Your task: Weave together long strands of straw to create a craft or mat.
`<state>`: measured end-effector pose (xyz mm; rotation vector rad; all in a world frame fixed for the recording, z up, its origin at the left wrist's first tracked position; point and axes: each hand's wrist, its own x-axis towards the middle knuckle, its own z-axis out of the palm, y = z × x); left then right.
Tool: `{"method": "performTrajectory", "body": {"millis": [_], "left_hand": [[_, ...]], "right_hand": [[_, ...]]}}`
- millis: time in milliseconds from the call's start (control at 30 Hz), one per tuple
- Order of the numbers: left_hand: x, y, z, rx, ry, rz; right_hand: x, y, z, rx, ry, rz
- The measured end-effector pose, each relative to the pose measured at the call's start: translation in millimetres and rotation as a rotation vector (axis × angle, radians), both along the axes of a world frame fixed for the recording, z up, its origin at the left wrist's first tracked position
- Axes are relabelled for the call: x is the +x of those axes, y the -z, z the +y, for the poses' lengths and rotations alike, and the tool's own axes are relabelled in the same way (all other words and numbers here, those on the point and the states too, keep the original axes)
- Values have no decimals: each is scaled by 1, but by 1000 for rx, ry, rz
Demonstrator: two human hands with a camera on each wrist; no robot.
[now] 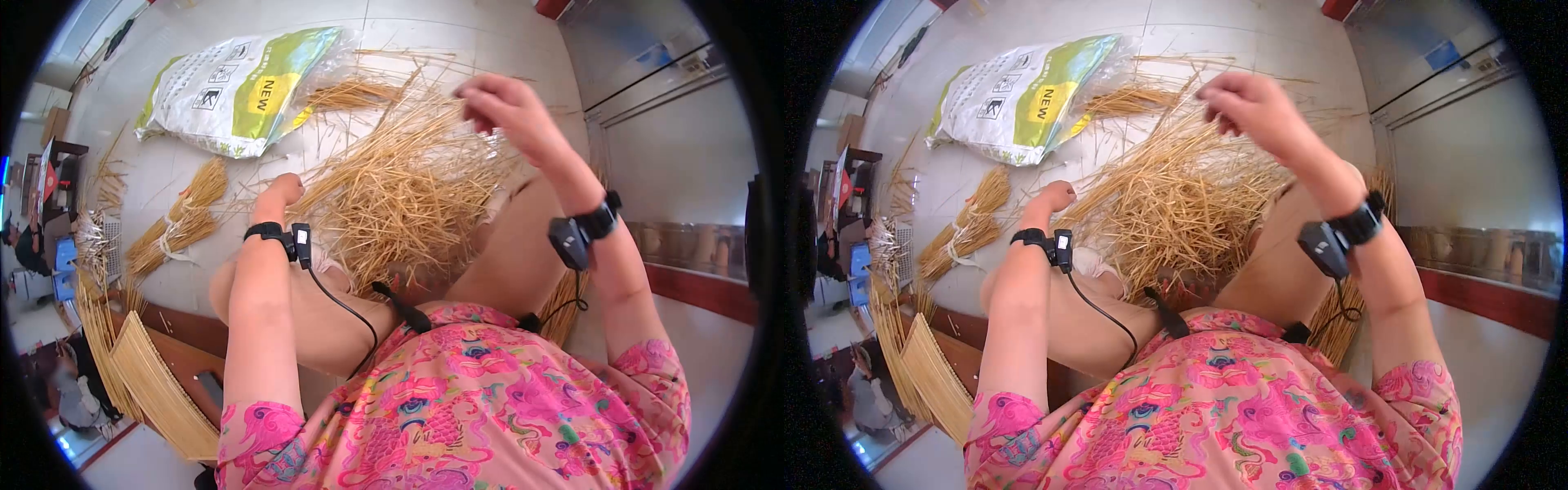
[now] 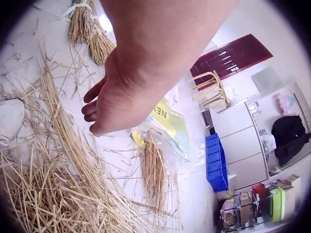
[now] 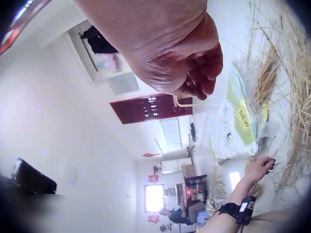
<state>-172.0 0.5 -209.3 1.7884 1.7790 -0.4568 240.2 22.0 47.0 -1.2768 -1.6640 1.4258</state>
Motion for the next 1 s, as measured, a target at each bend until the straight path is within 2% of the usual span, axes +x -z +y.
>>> {"method": "performTrajectory", "body": {"millis": [133,200,233,333,400,500,600,700,800,867,1000], "left_hand": [[-14,40,-20,67,-15,-4],[-17,63,-28,63,19,10],[-16,68,-33,58,-45,6],[-3,78,-54,82,-199,-42],[4,83,-60,162,-251,-110],[13,94,-55,109,-317,-22],[15,112,-56,315,-340,44],[14,117,-42,411,-396,27],[10,124,-28,479,-364,34],[12,126,-19,394,-338,46],[16,123,-14,351,-308,47]], "right_hand": [[-50,33,33,-56,-286,-290],[-60,51,44,67,-377,-394],[-64,58,48,132,-420,-442],[-74,54,48,71,-479,-460],[-82,54,47,63,-466,-415],[-90,46,46,86,-417,-373],[-91,40,46,118,-351,-360],[-82,44,49,111,-289,-400],[-76,49,54,82,-245,-462],[-73,51,57,29,-226,-489],[-71,57,58,128,-214,-466]]}}
